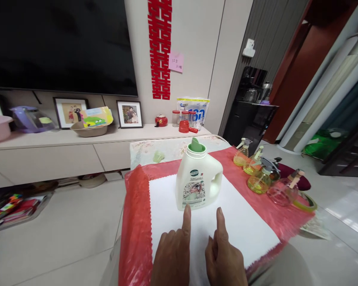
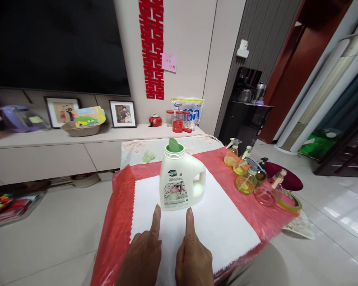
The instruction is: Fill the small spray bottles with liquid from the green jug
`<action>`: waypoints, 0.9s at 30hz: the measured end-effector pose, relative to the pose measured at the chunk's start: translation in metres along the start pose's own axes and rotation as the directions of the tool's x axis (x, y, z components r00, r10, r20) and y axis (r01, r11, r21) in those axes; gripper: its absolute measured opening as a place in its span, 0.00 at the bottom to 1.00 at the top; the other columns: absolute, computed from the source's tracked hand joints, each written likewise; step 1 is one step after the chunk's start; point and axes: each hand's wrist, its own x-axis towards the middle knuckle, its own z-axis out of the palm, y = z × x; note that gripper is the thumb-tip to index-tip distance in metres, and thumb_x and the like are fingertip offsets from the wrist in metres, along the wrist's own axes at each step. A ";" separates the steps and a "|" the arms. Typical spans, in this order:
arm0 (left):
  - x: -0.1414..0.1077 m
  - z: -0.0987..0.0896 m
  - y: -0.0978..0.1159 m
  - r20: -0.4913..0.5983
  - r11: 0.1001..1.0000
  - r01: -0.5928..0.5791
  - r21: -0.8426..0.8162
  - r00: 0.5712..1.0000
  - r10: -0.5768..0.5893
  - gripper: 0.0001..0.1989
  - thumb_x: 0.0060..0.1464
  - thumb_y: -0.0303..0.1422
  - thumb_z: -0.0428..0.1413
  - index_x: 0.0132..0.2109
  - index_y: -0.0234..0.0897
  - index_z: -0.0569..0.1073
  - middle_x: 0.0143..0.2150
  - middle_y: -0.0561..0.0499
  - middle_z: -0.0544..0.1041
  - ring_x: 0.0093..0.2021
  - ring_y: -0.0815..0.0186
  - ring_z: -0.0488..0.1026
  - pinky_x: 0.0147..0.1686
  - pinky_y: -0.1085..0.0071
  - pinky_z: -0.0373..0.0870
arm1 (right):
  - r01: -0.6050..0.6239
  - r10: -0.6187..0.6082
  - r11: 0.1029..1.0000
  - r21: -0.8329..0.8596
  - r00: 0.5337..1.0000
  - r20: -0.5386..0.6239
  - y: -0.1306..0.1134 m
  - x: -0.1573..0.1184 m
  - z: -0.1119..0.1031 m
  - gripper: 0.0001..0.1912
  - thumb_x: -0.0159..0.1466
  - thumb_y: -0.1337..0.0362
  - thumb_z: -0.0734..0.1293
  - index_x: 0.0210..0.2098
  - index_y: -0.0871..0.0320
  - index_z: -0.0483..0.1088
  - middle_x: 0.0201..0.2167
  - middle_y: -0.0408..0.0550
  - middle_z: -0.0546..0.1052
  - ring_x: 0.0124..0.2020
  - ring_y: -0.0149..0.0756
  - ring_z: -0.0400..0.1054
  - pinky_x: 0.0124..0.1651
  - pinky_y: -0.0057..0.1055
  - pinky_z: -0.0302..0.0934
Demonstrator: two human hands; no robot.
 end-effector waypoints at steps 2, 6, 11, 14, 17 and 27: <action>0.000 -0.002 0.002 0.033 0.998 0.053 -0.035 0.998 -0.051 0.40 0.59 0.27 0.50 0.72 0.26 0.38 0.25 0.55 0.70 0.24 0.62 0.67 0.31 0.63 0.68 | -0.004 0.004 1.000 0.013 1.000 -0.003 0.002 -0.001 0.003 0.35 0.70 0.68 0.50 0.74 0.61 0.33 0.22 0.40 0.70 0.20 0.36 0.67 0.28 0.29 0.65; 0.001 -0.001 -0.001 0.048 1.000 0.007 -0.027 0.999 -0.005 0.41 0.59 0.25 0.47 0.72 0.25 0.34 0.22 0.57 0.69 0.22 0.63 0.66 0.28 0.65 0.66 | -0.024 0.024 0.999 0.025 1.000 0.005 0.005 -0.002 0.010 0.35 0.67 0.69 0.50 0.74 0.61 0.43 0.21 0.41 0.68 0.20 0.37 0.66 0.35 0.34 0.70; -0.002 0.011 -0.011 0.039 0.996 -0.087 0.027 0.996 0.086 0.40 0.59 0.23 0.46 0.72 0.23 0.33 0.21 0.58 0.69 0.20 0.64 0.65 0.26 0.66 0.65 | -0.045 0.045 0.999 0.014 0.999 0.021 0.006 -0.002 0.012 0.34 0.65 0.71 0.51 0.70 0.60 0.55 0.20 0.43 0.69 0.20 0.36 0.66 0.36 0.34 0.71; -0.003 0.015 -0.011 0.059 0.997 -0.076 -0.002 0.995 0.076 0.42 0.58 0.21 0.47 0.72 0.25 0.32 0.22 0.58 0.70 0.20 0.64 0.67 0.26 0.66 0.65 | -0.034 0.034 0.999 0.004 0.999 0.036 0.005 -0.001 0.011 0.34 0.65 0.71 0.51 0.70 0.61 0.55 0.21 0.44 0.70 0.21 0.37 0.68 0.35 0.33 0.71; -0.003 0.014 -0.007 0.047 0.999 -0.035 -0.001 0.998 0.035 0.43 0.57 0.18 0.46 0.73 0.29 0.31 0.22 0.58 0.70 0.21 0.64 0.68 0.28 0.65 0.66 | -0.024 0.025 1.000 -0.007 0.999 0.030 0.006 0.000 0.011 0.33 0.65 0.72 0.51 0.70 0.62 0.56 0.20 0.43 0.69 0.20 0.37 0.67 0.37 0.33 0.71; 0.005 0.002 0.011 0.045 0.996 0.070 -0.050 0.997 -0.068 0.43 0.60 0.16 0.44 0.73 0.33 0.28 0.24 0.57 0.72 0.24 0.62 0.69 0.32 0.64 0.65 | -0.093 0.091 0.995 0.027 0.992 0.085 0.002 0.000 0.010 0.35 0.65 0.72 0.50 0.72 0.58 0.52 0.19 0.42 0.67 0.20 0.35 0.66 0.34 0.29 0.69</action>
